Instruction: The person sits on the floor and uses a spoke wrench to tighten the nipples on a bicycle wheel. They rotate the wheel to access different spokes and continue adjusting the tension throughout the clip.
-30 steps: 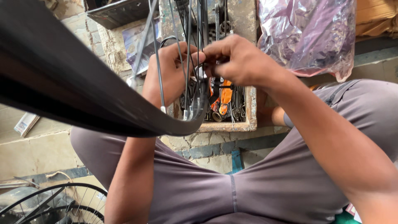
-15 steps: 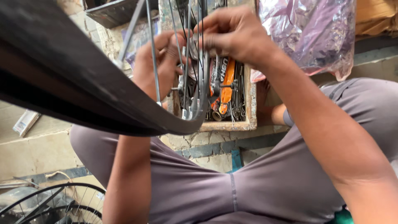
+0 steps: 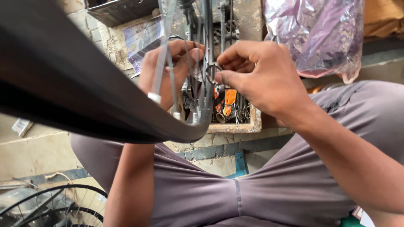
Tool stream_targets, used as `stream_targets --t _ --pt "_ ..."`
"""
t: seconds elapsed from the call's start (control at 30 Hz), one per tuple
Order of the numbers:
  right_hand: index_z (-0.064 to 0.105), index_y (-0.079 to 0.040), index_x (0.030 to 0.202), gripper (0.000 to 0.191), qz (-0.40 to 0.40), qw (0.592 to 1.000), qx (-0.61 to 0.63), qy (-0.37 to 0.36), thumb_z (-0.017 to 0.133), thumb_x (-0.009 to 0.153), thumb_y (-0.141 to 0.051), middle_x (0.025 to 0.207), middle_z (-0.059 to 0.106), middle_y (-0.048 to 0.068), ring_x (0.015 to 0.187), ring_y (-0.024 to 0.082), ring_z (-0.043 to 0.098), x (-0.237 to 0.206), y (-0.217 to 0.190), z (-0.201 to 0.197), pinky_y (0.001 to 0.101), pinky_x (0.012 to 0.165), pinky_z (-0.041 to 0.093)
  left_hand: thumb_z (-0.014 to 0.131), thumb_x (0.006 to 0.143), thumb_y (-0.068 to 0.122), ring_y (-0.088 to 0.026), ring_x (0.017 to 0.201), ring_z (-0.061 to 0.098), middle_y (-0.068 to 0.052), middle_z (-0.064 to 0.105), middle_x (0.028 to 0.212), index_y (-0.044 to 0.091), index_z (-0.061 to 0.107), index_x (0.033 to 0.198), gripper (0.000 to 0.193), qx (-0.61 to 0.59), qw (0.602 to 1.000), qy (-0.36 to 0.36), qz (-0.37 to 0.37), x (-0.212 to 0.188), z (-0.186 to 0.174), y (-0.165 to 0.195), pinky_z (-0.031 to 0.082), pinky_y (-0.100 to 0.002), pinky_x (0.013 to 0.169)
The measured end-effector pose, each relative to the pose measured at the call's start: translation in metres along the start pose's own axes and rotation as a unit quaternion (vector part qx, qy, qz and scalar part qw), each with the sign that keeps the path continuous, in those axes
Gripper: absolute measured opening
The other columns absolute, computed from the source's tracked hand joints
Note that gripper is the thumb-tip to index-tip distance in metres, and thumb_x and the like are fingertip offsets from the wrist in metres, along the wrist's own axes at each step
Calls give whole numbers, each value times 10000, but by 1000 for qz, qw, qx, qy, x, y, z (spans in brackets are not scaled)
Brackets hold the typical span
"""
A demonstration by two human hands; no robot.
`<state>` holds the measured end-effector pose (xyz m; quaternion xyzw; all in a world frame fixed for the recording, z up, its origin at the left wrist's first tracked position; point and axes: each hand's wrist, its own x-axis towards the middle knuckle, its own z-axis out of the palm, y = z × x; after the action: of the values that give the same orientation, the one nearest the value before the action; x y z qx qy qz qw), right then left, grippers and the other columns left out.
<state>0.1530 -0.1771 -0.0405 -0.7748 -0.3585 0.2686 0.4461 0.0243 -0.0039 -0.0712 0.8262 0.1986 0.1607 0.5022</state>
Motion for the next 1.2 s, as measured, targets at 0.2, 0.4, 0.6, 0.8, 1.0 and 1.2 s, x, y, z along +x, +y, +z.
stream_targets --t 0.2,0.4,0.6,0.8,1.0,1.2 --pt "764 -52 1088 265 -11 999 39 -20 812 838 -123 955 804 58 843 105 768 10 13 13 250 763 618 699 1024 175 -46 757 581 -14 699 815 4 761 1083 191 -70 996 -26 -57 10 6 -14 498 -240 674" --pt "752 -28 1096 255 -62 996 42 -39 795 852 -89 973 804 90 878 122 777 18 23 21 280 814 619 657 1023 178 -44 717 597 2 706 803 29 752 1091 189 -20 997 -30 -67 9 5 -13 524 -230 658" --pt "749 -41 1115 247 -49 995 38 -76 736 869 -42 990 800 75 889 117 779 22 29 21 282 832 625 633 1032 168 -68 659 605 -35 707 779 23 725 1063 175 32 994 -17 -100 9 6 3 478 -260 561" --pt "731 2 1134 265 -133 977 75 -151 733 870 29 878 758 69 801 88 657 52 52 30 294 745 560 668 977 203 -67 558 659 -24 687 699 60 712 1063 173 51 980 64 -182 0 18 20 474 -264 473" --pt "768 -14 1110 244 -199 973 55 -102 705 875 -8 887 772 90 796 120 671 63 68 40 309 733 560 661 1035 183 -74 631 656 -43 718 793 47 719 1098 161 -66 990 27 -123 0 19 9 515 -270 514" --pt "782 -17 1053 161 -183 976 -76 90 763 939 -130 901 774 108 769 151 736 60 51 25 318 722 581 599 1100 184 -98 857 690 -26 745 963 85 724 1227 204 -129 989 4 -78 -8 2 5 570 -238 729"
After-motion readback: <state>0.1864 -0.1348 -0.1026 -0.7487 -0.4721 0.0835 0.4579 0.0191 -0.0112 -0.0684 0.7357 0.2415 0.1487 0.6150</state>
